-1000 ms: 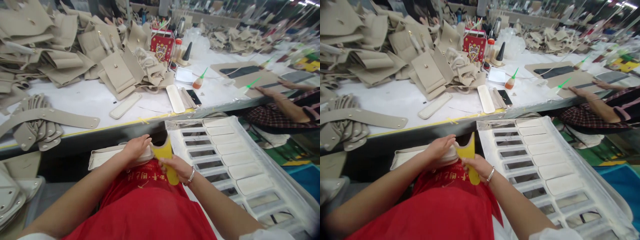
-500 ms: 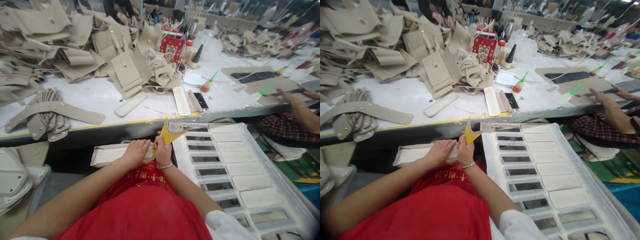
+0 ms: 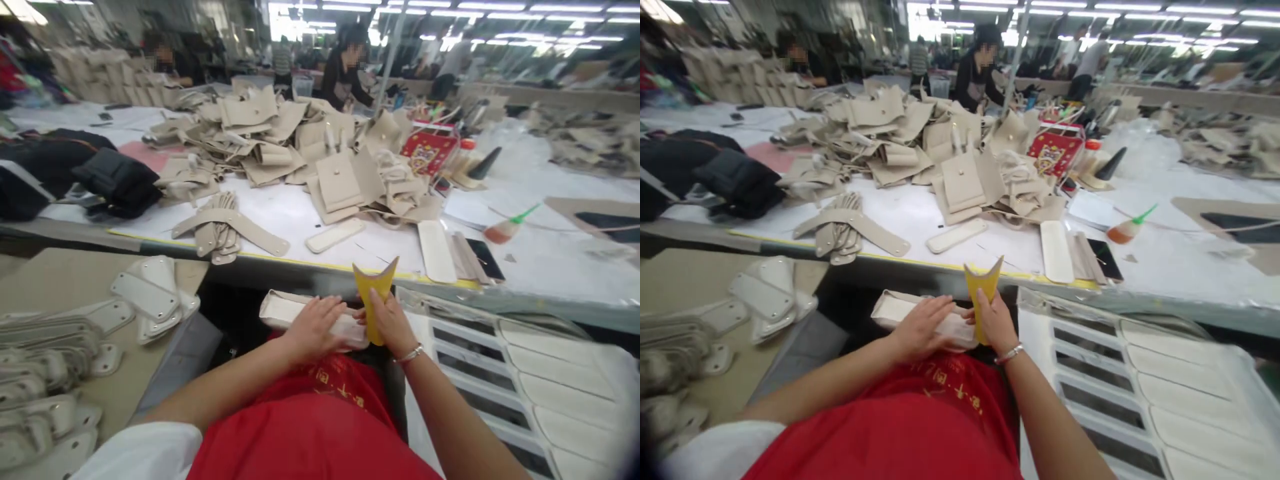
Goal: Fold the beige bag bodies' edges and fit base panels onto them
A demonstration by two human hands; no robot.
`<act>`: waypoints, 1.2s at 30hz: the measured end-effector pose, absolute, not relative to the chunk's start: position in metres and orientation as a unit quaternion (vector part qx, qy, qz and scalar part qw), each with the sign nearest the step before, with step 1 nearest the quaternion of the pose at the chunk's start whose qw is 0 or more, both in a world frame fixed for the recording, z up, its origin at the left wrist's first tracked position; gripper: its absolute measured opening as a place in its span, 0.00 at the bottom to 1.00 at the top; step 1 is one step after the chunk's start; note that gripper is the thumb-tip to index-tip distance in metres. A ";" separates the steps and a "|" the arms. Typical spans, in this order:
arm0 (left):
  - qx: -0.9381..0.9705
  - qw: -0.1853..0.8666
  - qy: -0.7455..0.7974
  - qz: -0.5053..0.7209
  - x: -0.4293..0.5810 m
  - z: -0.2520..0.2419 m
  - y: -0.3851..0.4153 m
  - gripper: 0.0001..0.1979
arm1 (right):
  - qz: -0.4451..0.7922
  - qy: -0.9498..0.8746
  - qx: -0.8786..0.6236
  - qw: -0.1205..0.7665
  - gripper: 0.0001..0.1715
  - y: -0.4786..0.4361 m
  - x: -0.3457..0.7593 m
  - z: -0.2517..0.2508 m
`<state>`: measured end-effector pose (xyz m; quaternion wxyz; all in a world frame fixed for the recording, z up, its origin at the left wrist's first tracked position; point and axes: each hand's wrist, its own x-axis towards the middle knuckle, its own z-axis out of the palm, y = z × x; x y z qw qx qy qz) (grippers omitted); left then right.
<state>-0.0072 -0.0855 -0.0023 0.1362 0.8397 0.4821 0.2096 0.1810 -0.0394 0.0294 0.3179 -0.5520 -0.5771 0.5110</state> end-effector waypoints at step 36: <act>-0.008 0.619 0.473 0.627 -0.106 -0.070 -0.071 0.27 | 0.074 -0.996 0.038 -0.042 0.35 0.092 -0.045 -0.014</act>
